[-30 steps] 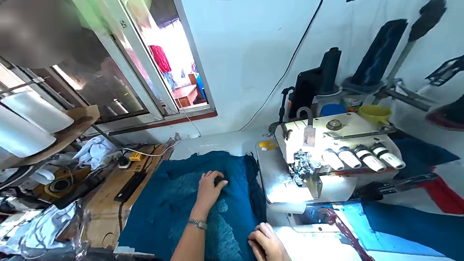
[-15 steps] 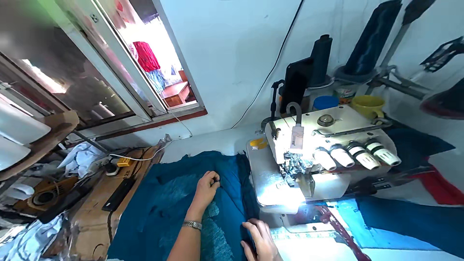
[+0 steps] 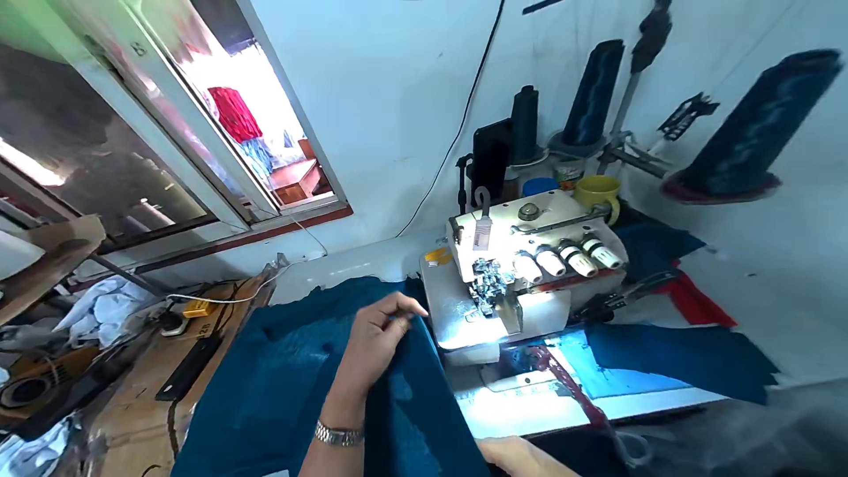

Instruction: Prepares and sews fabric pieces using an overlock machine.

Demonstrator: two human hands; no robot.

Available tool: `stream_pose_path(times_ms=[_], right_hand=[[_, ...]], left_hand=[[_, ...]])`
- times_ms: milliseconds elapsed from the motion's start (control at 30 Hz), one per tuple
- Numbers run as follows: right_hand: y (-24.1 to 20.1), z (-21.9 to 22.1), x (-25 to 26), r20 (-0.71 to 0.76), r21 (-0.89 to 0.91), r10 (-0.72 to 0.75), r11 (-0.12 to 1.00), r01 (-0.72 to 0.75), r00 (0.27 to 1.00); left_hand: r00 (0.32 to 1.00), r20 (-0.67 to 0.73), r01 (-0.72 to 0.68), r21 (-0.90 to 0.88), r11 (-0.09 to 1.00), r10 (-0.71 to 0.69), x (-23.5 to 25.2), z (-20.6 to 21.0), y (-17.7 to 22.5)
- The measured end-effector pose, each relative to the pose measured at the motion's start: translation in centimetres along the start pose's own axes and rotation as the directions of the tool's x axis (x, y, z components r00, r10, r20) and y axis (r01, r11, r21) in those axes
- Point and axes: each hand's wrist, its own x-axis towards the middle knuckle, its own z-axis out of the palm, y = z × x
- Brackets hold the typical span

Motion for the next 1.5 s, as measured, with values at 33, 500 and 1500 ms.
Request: stream_pose_path(times_ms=[33, 500, 1500], right_hand=[[-0.3, -0.8, -0.8, 0.015, -0.095, 0.077, 0.993, -0.075, 0.997], [-1.3, 0.8, 6.7, -0.819, -0.248, -0.336, 0.938, 0.241, 0.465], [3.5, 1.0, 0.0, -0.780, 0.182, 0.055, 0.973, 0.142, 0.623]], left_hand=[[0.999, 0.026, 0.024, -0.037, 0.999, -0.023, -0.6, 1.2, -0.1], [0.985, -0.160, -0.068, -0.017, 0.998, 0.065, -4.5, 5.9, 0.0], [0.956, -0.148, 0.016, 0.890, 0.456, 0.255, -4.5, 16.2, -2.0]])
